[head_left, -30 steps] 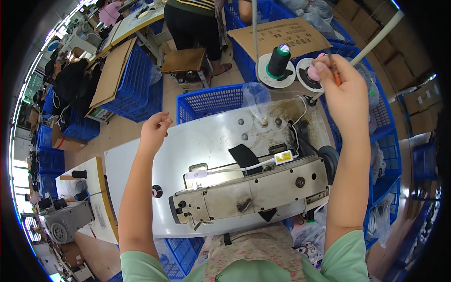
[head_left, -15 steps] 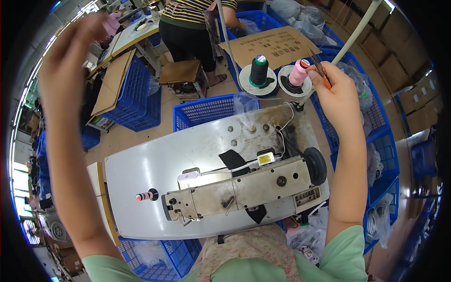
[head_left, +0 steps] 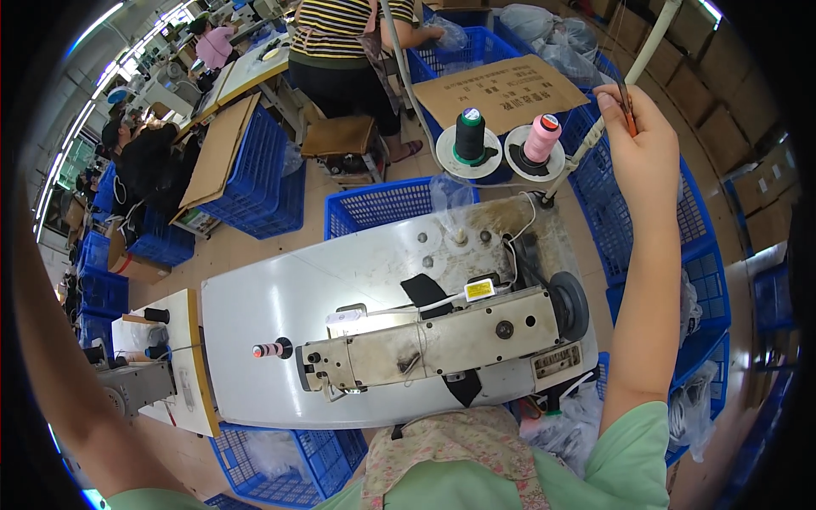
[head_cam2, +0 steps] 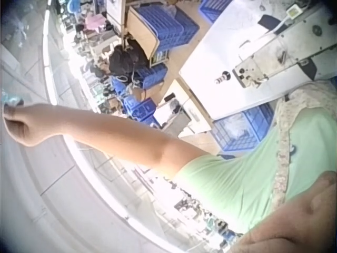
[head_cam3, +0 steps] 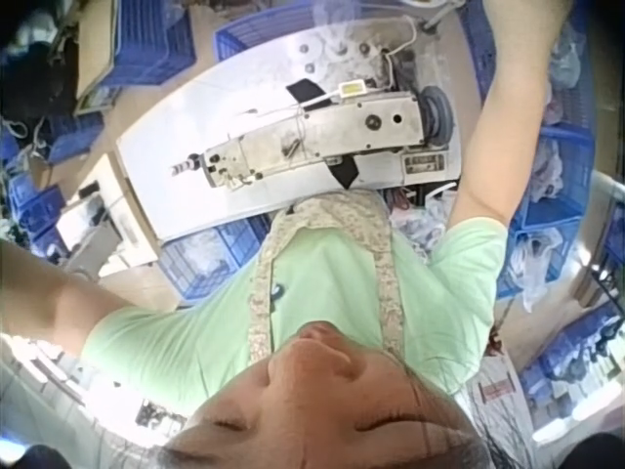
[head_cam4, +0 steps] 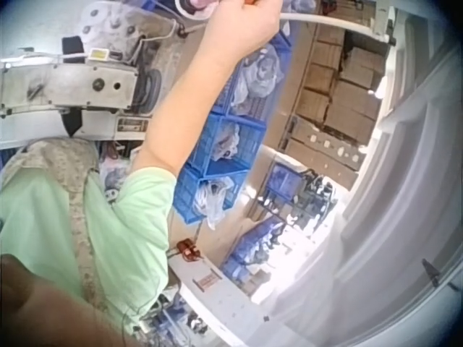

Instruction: Setting up a sewing machine by replacing thread spools and threading the needle in a factory setting.

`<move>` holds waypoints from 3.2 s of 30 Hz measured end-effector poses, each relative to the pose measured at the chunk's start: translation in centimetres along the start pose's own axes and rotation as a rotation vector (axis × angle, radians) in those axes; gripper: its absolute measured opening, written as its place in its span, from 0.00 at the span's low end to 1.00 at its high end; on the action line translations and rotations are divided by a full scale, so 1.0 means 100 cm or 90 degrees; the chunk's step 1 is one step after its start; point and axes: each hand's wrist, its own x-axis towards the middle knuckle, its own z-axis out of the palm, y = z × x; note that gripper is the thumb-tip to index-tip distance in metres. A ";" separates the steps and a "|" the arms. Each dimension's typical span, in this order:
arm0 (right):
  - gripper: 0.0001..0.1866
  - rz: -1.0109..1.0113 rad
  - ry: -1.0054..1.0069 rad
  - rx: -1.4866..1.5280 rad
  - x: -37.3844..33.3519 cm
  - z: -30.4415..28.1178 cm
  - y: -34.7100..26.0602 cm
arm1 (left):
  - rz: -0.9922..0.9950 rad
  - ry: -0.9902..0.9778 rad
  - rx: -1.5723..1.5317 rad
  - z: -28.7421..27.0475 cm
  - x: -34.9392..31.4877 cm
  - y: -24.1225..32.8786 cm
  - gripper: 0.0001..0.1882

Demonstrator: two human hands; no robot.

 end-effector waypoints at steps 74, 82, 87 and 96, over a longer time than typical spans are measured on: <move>0.08 -0.010 -0.188 0.130 -0.033 0.076 -0.106 | -0.904 -0.798 -0.565 0.192 -0.425 -0.005 0.07; 0.07 -0.002 -0.193 0.161 -0.032 0.078 -0.103 | -0.754 -0.858 -0.492 0.223 -0.423 -0.009 0.09; 0.08 -0.025 -0.125 0.110 -0.028 0.077 -0.097 | -0.574 -0.911 -0.451 0.259 -0.402 0.000 0.15; 0.12 -0.073 0.101 -0.050 -0.010 0.067 -0.079 | -0.506 -0.790 -0.506 0.266 -0.321 0.035 0.22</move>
